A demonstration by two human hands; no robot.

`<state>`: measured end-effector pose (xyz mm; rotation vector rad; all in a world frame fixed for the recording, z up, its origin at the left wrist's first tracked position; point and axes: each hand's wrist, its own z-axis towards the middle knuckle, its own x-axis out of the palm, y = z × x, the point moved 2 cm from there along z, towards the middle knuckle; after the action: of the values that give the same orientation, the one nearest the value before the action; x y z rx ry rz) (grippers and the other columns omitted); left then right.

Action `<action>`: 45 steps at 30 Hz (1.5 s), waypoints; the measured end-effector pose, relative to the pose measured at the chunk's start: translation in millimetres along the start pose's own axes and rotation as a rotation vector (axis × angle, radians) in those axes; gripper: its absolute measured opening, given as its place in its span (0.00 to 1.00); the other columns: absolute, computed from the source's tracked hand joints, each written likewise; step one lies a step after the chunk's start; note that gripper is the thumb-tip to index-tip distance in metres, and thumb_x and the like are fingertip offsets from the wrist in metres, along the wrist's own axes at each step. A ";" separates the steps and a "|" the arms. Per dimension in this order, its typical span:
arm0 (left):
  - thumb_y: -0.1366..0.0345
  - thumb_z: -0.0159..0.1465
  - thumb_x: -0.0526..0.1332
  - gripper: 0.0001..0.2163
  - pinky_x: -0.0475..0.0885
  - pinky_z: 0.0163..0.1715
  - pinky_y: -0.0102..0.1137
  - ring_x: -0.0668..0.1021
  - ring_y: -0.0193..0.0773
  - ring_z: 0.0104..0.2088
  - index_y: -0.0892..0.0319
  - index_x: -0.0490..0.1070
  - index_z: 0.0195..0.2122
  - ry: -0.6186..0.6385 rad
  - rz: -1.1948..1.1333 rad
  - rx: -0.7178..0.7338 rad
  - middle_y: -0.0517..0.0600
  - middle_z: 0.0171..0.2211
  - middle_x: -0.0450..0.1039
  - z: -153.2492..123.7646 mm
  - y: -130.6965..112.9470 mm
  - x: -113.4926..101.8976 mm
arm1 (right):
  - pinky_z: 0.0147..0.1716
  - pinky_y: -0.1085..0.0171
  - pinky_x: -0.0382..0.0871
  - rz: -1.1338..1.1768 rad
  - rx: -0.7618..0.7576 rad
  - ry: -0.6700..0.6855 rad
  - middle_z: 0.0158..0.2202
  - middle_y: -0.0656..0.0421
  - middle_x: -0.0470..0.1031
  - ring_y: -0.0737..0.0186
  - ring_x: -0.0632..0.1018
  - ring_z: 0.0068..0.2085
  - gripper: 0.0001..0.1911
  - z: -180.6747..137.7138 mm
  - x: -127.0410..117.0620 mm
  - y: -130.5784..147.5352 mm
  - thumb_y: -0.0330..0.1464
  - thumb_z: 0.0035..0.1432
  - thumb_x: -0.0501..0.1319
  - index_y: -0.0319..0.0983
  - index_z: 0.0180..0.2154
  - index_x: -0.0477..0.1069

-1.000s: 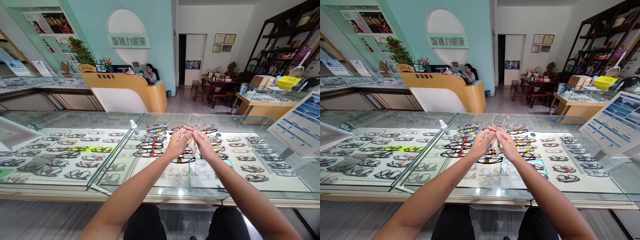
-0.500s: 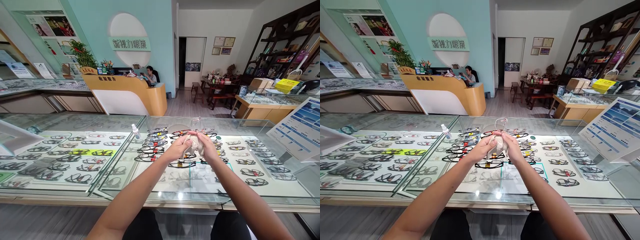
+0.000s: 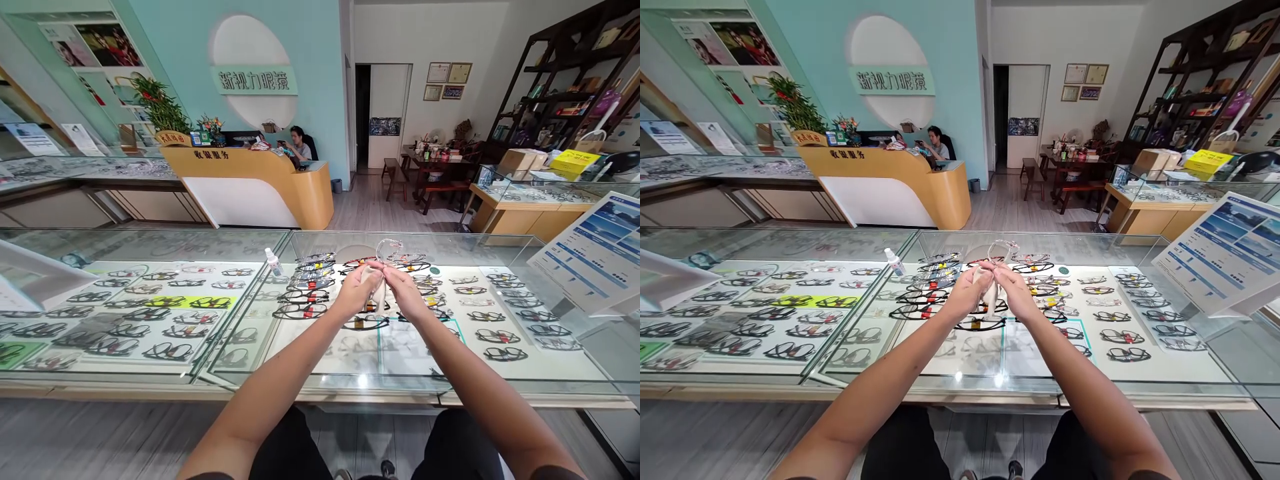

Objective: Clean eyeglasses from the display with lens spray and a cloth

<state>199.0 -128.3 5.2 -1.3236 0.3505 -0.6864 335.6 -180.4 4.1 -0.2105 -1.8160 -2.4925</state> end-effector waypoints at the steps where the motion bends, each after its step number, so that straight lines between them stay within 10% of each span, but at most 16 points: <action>1: 0.38 0.63 0.68 0.29 0.61 0.27 0.26 0.64 0.29 0.25 0.62 0.74 0.47 -0.042 0.016 0.029 0.43 0.27 0.66 1.2 -5.0 0.9 | 0.72 0.50 0.57 0.006 -0.006 0.010 0.61 0.56 0.80 0.48 0.72 0.67 0.23 2.1 1.0 4.9 0.52 0.66 0.64 0.47 0.54 0.84; 13: 0.43 0.69 0.64 0.23 0.69 0.38 0.30 0.73 0.35 0.35 0.62 0.75 0.43 0.217 0.204 0.199 0.50 0.37 0.73 21.7 -149.6 20.6 | 0.47 0.60 0.76 0.154 -0.113 0.007 0.52 0.56 0.86 0.56 0.83 0.47 0.16 37.0 16.7 144.5 0.45 0.67 0.66 0.45 0.47 0.86; 19: 0.48 0.65 0.70 0.27 0.69 0.36 0.28 0.73 0.34 0.35 0.62 0.72 0.57 0.147 0.120 0.205 0.50 0.38 0.74 22.4 -143.5 24.6 | 0.50 0.59 0.76 0.170 -0.093 0.021 0.56 0.56 0.84 0.56 0.83 0.51 0.17 37.6 24.2 145.2 0.46 0.68 0.65 0.46 0.51 0.85; 31: 0.41 0.71 0.59 0.24 0.66 0.27 0.29 0.68 0.32 0.24 0.59 0.78 0.41 -0.174 0.123 0.341 0.45 0.23 0.67 21.3 -132.2 28.9 | 0.72 0.48 0.60 -0.014 -0.220 0.009 0.60 0.58 0.82 0.50 0.73 0.67 0.16 29.3 31.7 139.7 0.46 0.72 0.62 0.50 0.50 0.86; 37: 0.37 0.67 0.62 0.27 0.67 0.25 0.28 0.71 0.32 0.23 0.61 0.75 0.37 0.042 0.031 0.064 0.48 0.25 0.72 26.9 -134.0 20.6 | 0.67 0.52 0.67 0.034 -0.187 -0.055 0.56 0.57 0.83 0.51 0.76 0.63 0.14 34.6 19.6 141.3 0.44 0.69 0.65 0.48 0.48 0.87; 45: 0.36 0.67 0.61 0.27 0.63 0.22 0.29 0.69 0.33 0.22 0.59 0.77 0.37 -0.092 0.145 0.081 0.48 0.25 0.71 37.0 -137.7 -3.1 | 0.55 0.55 0.75 0.102 -0.220 -0.129 0.47 0.54 0.85 0.55 0.82 0.50 0.16 40.5 -3.0 152.8 0.43 0.70 0.61 0.43 0.41 0.85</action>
<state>183.4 -110.3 145.8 -1.2353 0.3371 -0.5112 360.2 -189.3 160.0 -0.4719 -1.5242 -2.6577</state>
